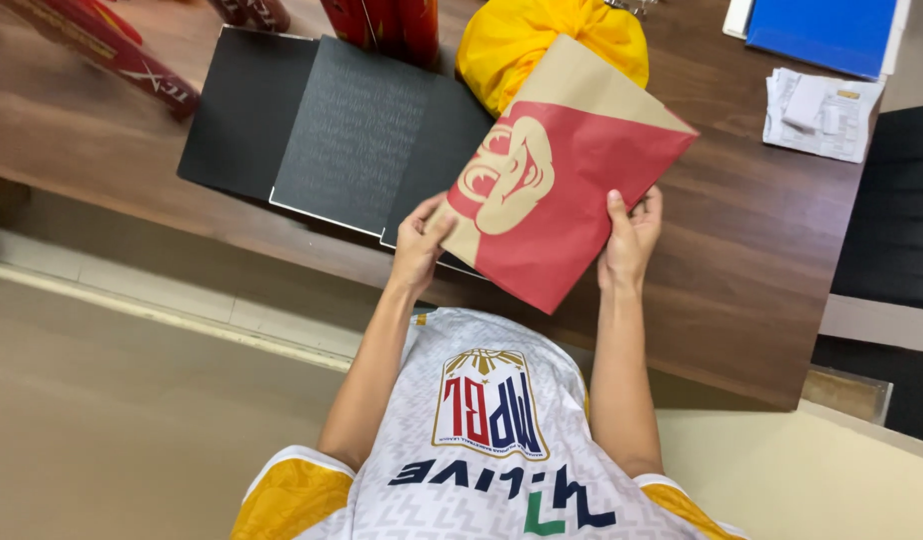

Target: Organizing badminton shuttlecock tubes by inspecting their labels and folding a paper bag.

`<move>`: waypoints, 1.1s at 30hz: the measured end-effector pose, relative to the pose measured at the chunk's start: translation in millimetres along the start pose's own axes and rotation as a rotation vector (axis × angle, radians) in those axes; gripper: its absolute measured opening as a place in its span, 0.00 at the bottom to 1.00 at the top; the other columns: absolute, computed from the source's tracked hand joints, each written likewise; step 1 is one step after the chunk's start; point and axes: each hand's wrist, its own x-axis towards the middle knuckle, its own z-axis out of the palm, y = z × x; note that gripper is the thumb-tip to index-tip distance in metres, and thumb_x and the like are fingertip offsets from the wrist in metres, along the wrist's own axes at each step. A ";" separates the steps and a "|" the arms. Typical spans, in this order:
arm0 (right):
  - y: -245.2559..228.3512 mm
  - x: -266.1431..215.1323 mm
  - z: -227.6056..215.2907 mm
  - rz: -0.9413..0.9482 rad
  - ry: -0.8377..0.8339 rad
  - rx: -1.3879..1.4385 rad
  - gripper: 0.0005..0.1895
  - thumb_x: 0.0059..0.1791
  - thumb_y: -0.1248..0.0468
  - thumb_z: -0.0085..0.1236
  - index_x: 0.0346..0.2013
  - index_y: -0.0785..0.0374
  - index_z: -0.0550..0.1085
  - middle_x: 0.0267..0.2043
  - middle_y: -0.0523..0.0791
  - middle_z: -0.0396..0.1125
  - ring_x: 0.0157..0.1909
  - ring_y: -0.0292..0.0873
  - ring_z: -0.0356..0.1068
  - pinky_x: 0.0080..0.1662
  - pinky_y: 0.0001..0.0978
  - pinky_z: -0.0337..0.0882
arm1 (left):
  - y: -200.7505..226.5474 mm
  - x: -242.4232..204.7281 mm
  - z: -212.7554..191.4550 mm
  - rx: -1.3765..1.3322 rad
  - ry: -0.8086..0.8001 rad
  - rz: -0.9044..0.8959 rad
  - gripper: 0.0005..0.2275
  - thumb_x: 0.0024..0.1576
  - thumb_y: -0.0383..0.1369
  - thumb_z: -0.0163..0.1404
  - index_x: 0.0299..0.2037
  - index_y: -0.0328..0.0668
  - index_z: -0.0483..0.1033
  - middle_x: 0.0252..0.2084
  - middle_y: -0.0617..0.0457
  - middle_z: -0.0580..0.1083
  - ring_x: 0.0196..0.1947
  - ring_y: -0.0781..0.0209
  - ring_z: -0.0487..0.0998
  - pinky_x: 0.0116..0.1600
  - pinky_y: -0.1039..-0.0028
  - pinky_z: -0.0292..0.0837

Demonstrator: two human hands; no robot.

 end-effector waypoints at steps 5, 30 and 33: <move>-56.7 -7.9 27.1 0.011 -0.024 0.005 0.29 0.52 0.73 0.58 0.65 0.58 0.58 0.61 0.48 0.67 0.62 0.42 0.68 0.64 0.37 0.69 | -23.7 -2.3 -4.8 0.277 -0.095 -0.005 0.18 0.61 0.32 0.57 0.57 0.26 0.75 0.48 0.49 0.80 0.46 0.68 0.79 0.54 0.77 0.75; -86.5 13.4 -46.8 0.090 -0.273 -0.002 0.19 0.52 0.70 0.63 0.57 0.66 0.74 0.58 0.47 0.72 0.59 0.41 0.72 0.65 0.36 0.70 | 12.9 51.5 103.1 0.341 -0.475 0.031 0.30 0.59 0.34 0.59 0.69 0.34 0.61 0.62 0.49 0.71 0.61 0.62 0.73 0.64 0.70 0.72; -68.9 17.7 -64.5 0.132 -0.323 -0.090 0.16 0.52 0.72 0.64 0.55 0.68 0.76 0.55 0.47 0.74 0.55 0.40 0.73 0.62 0.35 0.71 | 25.9 67.0 120.3 0.318 -0.413 0.214 0.27 0.60 0.36 0.60 0.67 0.34 0.66 0.57 0.50 0.75 0.57 0.65 0.75 0.63 0.74 0.72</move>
